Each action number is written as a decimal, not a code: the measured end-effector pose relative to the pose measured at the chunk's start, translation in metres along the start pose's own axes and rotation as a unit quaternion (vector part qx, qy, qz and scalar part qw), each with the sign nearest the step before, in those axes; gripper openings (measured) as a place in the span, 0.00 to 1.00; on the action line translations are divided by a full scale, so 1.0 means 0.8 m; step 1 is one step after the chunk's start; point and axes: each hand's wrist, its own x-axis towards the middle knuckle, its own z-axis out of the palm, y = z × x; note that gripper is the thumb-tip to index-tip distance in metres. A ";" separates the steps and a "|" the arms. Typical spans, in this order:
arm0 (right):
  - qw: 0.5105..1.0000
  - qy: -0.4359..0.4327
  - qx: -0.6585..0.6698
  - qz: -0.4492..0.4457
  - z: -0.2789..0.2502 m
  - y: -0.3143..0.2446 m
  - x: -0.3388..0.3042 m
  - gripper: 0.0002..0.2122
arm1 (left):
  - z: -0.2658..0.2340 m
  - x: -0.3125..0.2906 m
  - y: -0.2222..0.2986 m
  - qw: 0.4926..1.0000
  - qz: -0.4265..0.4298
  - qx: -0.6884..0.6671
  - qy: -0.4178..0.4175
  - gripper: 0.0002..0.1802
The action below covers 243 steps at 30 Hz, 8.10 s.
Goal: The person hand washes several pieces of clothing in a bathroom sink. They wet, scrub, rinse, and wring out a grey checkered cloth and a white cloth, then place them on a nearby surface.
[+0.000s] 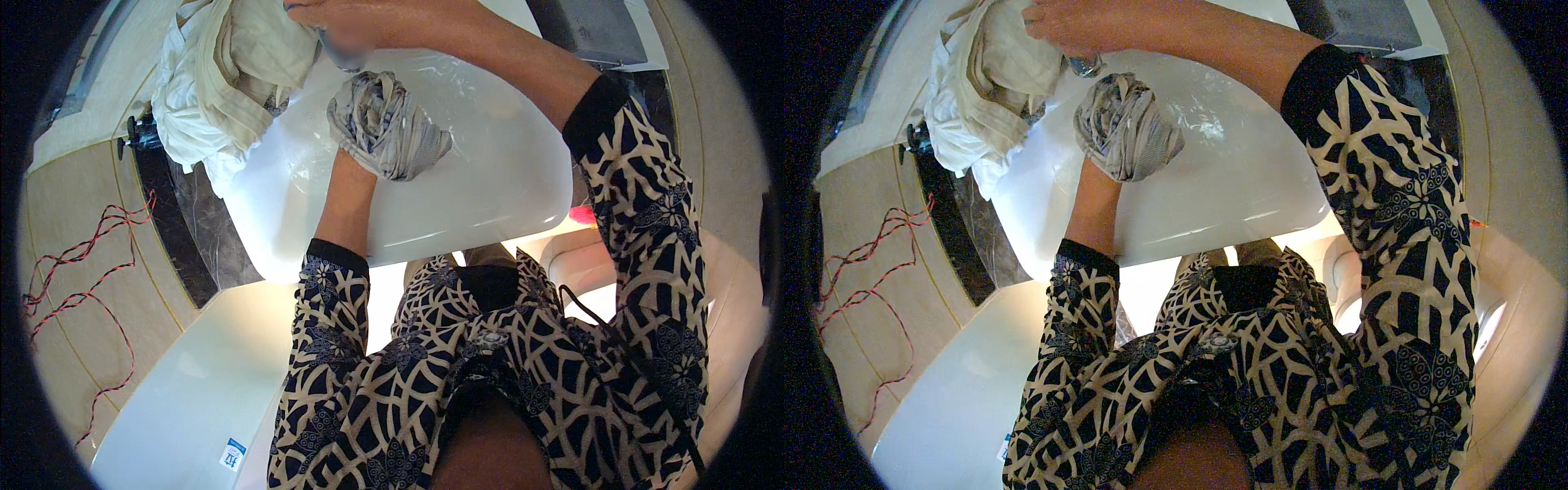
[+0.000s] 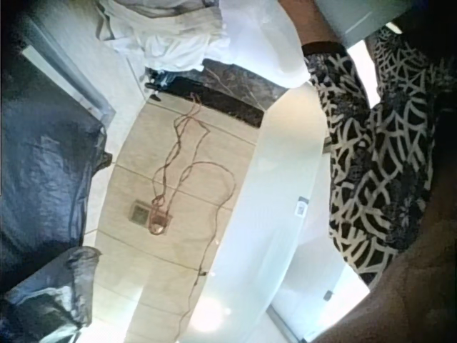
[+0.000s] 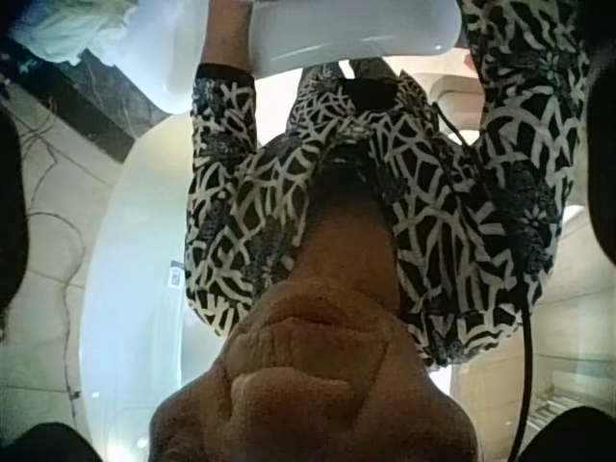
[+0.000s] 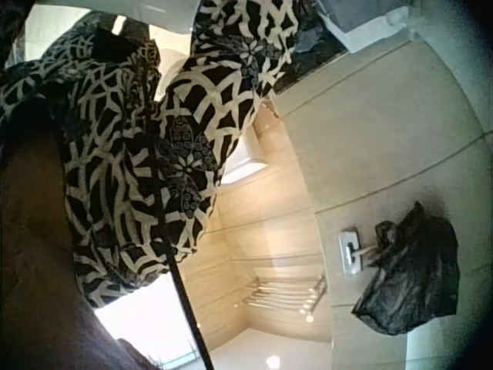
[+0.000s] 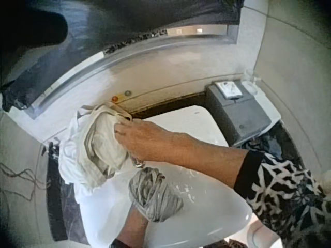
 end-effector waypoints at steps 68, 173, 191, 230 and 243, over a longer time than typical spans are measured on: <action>0.160 0.303 0.726 0.596 0.062 -0.087 -0.138 0.12 | -0.012 -0.042 -0.008 0.425 -0.465 -0.773 -0.072 0.23; 0.929 0.215 0.258 0.153 0.026 -0.180 -0.071 0.06 | -0.079 -0.021 -0.007 0.473 -0.440 -0.747 -0.155 0.18; 0.887 0.261 0.300 0.236 0.063 -0.177 -0.080 0.10 | -0.072 0.010 -0.017 0.499 -0.584 -0.624 -0.142 0.20; 0.316 0.295 0.611 0.663 0.056 -0.032 -0.162 0.11 | 0.024 0.062 -0.026 0.410 -0.454 -0.791 -0.003 0.13; 0.385 0.306 0.544 0.680 0.015 -0.088 -0.204 0.15 | 0.014 0.020 0.065 0.530 -0.434 -0.728 0.008 0.37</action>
